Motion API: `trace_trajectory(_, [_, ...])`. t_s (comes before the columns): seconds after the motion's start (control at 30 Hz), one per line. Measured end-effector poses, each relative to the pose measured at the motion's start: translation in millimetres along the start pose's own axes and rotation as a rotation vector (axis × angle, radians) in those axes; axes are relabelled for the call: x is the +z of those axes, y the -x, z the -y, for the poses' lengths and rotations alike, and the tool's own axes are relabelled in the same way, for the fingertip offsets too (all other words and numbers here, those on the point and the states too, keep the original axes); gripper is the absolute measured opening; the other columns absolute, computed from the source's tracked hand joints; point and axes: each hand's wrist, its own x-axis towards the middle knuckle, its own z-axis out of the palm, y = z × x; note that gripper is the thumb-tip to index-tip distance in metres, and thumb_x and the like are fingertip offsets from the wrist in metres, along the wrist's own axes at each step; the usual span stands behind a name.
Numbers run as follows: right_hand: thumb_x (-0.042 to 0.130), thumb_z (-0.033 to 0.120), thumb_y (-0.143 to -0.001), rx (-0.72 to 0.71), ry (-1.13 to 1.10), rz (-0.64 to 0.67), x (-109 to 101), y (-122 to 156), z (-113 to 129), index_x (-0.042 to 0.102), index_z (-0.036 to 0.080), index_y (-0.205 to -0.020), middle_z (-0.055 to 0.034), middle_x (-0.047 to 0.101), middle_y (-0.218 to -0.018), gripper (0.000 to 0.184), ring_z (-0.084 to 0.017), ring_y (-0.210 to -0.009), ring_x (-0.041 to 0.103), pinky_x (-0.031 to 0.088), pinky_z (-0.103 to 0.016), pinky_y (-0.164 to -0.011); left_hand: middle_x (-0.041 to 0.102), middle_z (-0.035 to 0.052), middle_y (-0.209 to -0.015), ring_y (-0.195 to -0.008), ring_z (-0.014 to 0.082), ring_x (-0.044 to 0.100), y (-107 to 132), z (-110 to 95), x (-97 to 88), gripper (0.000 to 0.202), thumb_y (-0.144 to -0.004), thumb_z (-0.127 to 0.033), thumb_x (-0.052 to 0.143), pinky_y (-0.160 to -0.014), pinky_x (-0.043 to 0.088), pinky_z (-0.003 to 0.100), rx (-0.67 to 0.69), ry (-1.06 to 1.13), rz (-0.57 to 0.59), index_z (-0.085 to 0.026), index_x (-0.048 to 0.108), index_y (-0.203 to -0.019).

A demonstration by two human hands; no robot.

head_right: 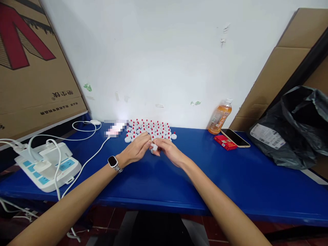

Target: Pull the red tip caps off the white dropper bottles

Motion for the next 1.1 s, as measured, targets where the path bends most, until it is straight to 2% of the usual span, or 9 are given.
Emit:
trace_trajectory(0.07, [0.042, 0.048, -0.097, -0.048, 0.144, -0.036, 0, 2, 1, 0.053, 0.019, -0.078, 0.0009, 0.047, -0.067, 0.036, -0.015, -0.064, 0.043, 0.038, -0.031, -0.067, 0.05, 0.0036, -0.078, -0.076, 0.0172, 0.046, -1, -1, 3.8, 0.036, -0.104, -0.034, 0.023, -0.074, 0.04, 0.032, -0.094, 0.098, -0.04, -0.02, 0.046, -0.08])
trace_trajectory(0.23, [0.045, 0.039, -0.098, -0.226, 0.811, -0.226, 4, 7, 5, 0.059, 0.021, -0.097, -0.0039, 0.059, -0.084, 0.022, -0.02, -0.084, 0.05, 0.042, -0.035, -0.079, 0.05, 0.0005, -0.074, -0.07, 0.0146, 0.046, -4, -1, 8.4, 0.041, -0.103, -0.044, 0.026, -0.067, 0.037, 0.028, -0.326, 0.285, -0.071, -0.019, 0.047, -0.078])
trace_trajectory(0.33, [0.048, 0.033, -0.097, -0.312, 1.028, -0.258, 6, 7, 5, 0.06, 0.021, -0.102, -0.0063, 0.064, -0.087, 0.018, -0.023, -0.091, 0.049, 0.042, -0.039, -0.086, 0.048, -0.0011, -0.07, -0.067, 0.0135, 0.043, -4, 0, 8.6, 0.044, -0.101, -0.049, 0.03, -0.064, 0.035, 0.027, -0.407, 0.362, -0.101, -0.018, 0.047, -0.075])
trace_trajectory(0.6, [0.052, 0.032, -0.094, -0.371, 1.103, -0.253, 7, 3, 1, 0.061, 0.019, -0.107, -0.0053, 0.063, -0.077, 0.02, -0.024, -0.088, 0.048, 0.041, -0.039, -0.082, 0.029, -0.0049, -0.057, -0.054, 0.0092, 0.027, -5, 5, 12.9, 0.049, -0.095, -0.054, 0.037, -0.052, 0.022, 0.026, -0.517, 0.541, -0.14, -0.019, 0.035, -0.062])
trace_trajectory(0.8, [0.052, 0.032, -0.093, -0.418, 1.184, -0.303, 14, 4, 0, 0.062, 0.019, -0.102, -0.0079, 0.067, -0.088, 0.019, -0.026, -0.092, 0.047, 0.04, -0.041, -0.085, 0.024, -0.0063, -0.054, -0.051, 0.0073, 0.021, -8, 8, 15.5, 0.046, -0.089, -0.05, 0.044, -0.049, 0.02, 0.024, -0.552, 0.692, -0.155, -0.02, 0.029, -0.058])
trace_trajectory(0.97, [0.052, 0.032, -0.093, -0.422, 1.238, -0.322, 18, 4, -2, 0.063, 0.019, -0.099, -0.0093, 0.066, -0.089, 0.018, -0.027, -0.093, 0.046, 0.04, -0.042, -0.084, 0.026, -0.0064, -0.054, -0.05, 0.0068, 0.023, -7, 12, 17.4, 0.041, -0.087, -0.044, 0.045, -0.048, 0.021, 0.023, -0.561, 0.716, -0.156, -0.02, 0.029, -0.057])
trace_trajectory(1.1, [0.053, 0.032, -0.092, -0.445, 1.241, -0.295, 17, 4, -4, 0.062, 0.019, -0.09, -0.0088, 0.064, -0.086, 0.015, -0.026, -0.091, 0.046, 0.04, -0.042, -0.083, 0.03, -0.0061, -0.052, -0.049, 0.0067, 0.027, -7, 14, 18.2, 0.04, -0.084, -0.044, 0.046, -0.048, 0.024, 0.022, -0.592, 0.728, -0.108, -0.02, 0.032, -0.055])
